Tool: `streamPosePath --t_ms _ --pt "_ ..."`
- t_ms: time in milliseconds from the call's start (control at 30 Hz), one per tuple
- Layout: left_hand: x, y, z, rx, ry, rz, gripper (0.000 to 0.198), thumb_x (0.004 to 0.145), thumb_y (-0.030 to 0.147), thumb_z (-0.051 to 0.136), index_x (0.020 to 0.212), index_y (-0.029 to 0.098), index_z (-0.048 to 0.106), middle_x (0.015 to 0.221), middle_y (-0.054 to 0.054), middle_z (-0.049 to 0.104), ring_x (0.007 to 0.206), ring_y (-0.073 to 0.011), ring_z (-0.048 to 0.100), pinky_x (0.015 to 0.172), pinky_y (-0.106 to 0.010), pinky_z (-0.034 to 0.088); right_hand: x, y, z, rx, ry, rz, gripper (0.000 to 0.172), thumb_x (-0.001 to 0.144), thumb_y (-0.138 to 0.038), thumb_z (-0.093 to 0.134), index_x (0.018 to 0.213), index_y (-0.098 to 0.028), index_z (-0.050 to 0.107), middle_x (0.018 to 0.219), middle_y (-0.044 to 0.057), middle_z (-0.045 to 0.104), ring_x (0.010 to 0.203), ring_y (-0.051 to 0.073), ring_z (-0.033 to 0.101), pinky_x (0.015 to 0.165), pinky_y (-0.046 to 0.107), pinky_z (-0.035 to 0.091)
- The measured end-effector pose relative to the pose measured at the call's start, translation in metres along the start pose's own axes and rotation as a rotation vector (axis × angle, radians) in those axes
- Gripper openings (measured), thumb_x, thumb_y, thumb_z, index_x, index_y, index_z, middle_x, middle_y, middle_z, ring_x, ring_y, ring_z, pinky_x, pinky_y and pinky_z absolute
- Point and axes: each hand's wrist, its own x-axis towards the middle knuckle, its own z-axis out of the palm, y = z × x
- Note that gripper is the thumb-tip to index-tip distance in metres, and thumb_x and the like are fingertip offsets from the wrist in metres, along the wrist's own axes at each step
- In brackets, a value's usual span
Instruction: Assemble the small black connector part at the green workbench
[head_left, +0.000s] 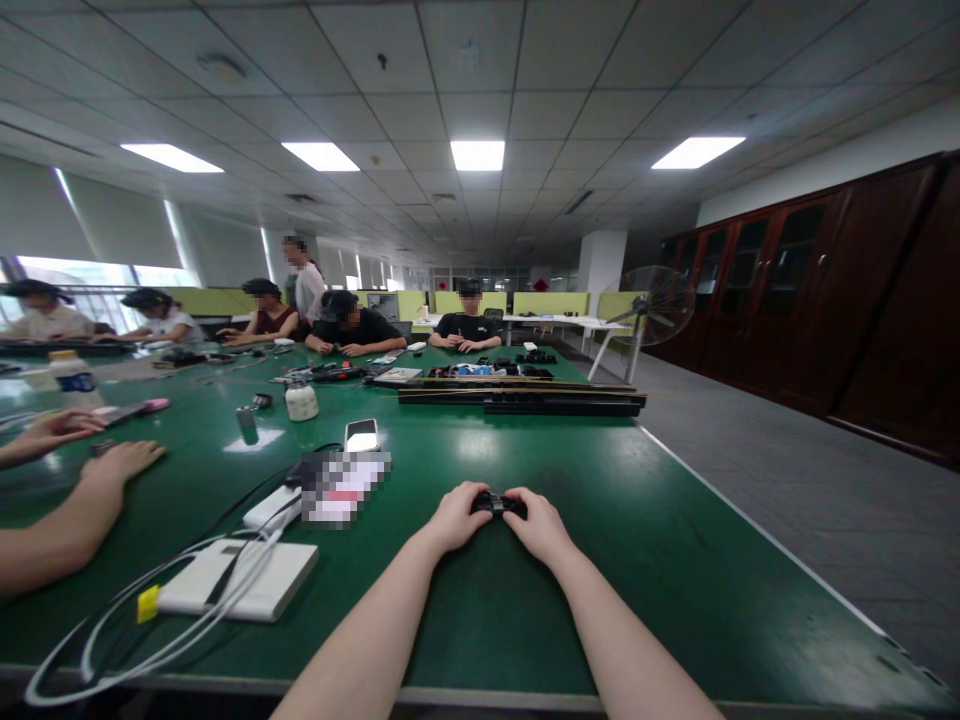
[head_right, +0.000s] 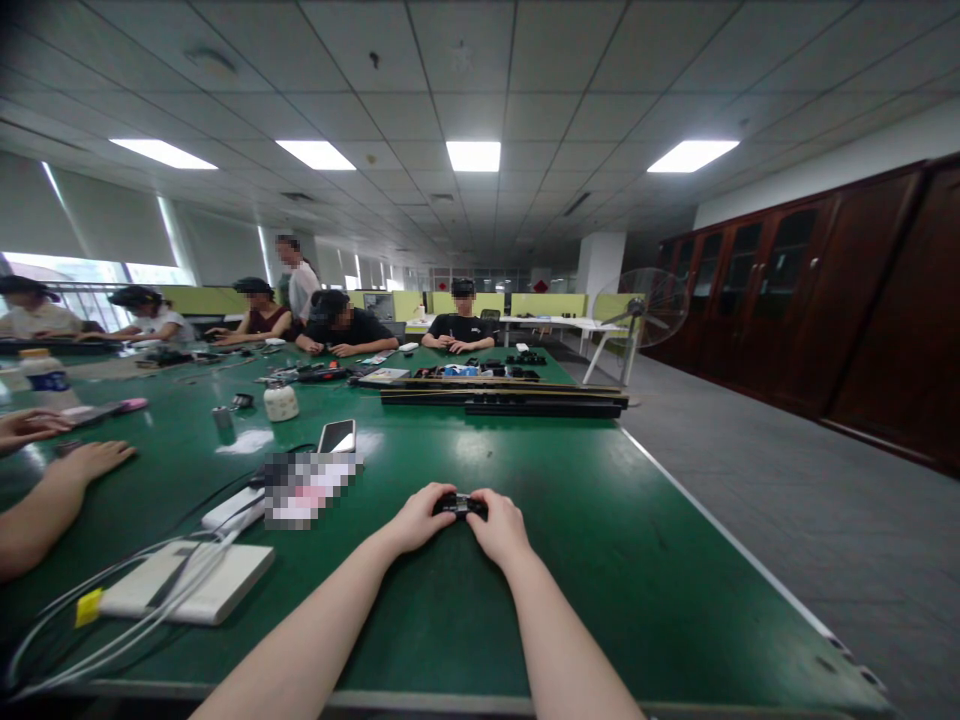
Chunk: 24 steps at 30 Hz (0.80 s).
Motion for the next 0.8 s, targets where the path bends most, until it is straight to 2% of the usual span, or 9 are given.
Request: streamPosePath --t_ms 800 --pt "0.0005 -0.0011 0.0011 -0.005 0.011 0.0 0.041 0.072 0.024 0.062 0.112 0.021 0.056 0.11 -0.006 0.06 0.103 -0.0231 0.055 0.092 -0.034 0.042 -0.0002 -0.0001 0.0 -0.002 -0.001 0.005 0.029 0.073 -0.024 0.057 0.102 -0.025 0.061 0.103 0.002 0.066 0.1 0.019 0.058 0.09 0.032 0.043"
